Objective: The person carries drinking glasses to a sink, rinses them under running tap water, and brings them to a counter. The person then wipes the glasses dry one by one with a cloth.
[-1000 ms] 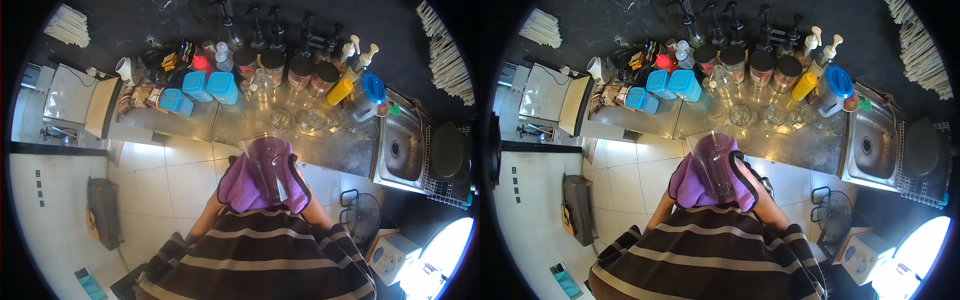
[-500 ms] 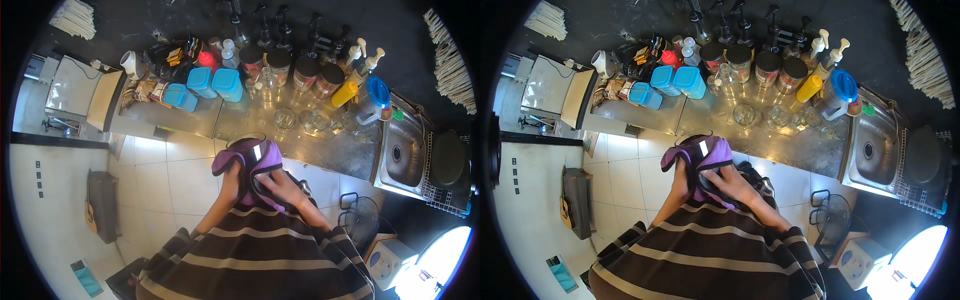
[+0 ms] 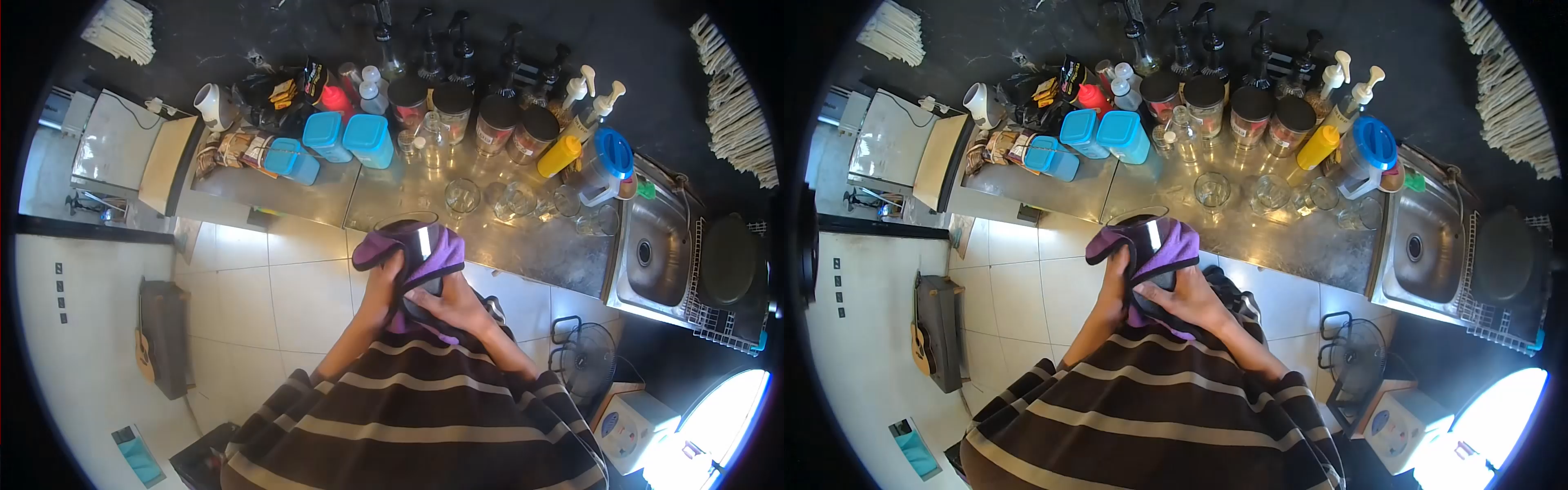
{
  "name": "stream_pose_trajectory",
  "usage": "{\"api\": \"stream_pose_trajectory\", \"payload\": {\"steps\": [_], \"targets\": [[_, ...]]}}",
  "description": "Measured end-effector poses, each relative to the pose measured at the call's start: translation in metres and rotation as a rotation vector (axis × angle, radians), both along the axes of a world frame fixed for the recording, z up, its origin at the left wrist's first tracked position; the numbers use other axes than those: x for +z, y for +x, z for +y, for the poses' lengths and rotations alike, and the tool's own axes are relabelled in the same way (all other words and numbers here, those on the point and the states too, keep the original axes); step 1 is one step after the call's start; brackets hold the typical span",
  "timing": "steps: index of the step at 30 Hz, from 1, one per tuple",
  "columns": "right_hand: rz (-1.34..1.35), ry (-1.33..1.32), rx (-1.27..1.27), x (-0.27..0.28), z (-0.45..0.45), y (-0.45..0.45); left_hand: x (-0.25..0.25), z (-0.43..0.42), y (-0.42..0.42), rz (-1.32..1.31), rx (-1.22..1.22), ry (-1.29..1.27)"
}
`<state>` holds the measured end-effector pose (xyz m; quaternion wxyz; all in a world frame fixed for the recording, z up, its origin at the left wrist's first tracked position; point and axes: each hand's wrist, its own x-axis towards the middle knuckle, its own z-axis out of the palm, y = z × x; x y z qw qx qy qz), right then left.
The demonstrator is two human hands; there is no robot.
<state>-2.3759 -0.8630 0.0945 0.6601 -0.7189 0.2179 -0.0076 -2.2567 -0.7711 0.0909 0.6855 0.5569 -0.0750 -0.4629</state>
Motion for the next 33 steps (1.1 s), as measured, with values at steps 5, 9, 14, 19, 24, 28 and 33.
{"api": "stream_pose_trajectory", "payload": {"steps": [5,9,14,19,24,28,33], "targets": [[-0.279,0.01,-0.225,-0.013,0.009,0.001,-0.033,0.004,0.01,-0.009,0.001,-0.164],[-0.333,-0.028,-0.224,-0.003,0.009,0.004,-0.016,0.0,0.006,-0.6,-0.018,-0.011],[-0.321,0.007,-0.454,-0.016,0.012,0.004,0.014,-0.018,0.008,-0.028,-0.202,-0.039],[-0.011,-0.057,-0.354,-0.014,-0.003,0.001,-0.029,-0.027,0.005,0.13,0.021,-0.216],[-0.13,0.16,-0.579,-0.006,0.008,0.002,-0.041,-0.022,-0.003,-0.562,0.178,-0.025],[-0.345,0.167,-0.541,-0.006,0.01,0.005,-0.011,-0.023,0.002,-0.131,-0.059,-0.036],[-0.395,-0.014,-0.411,-0.014,-0.003,0.006,0.02,-0.015,0.004,-0.176,-0.185,-0.027]]}}
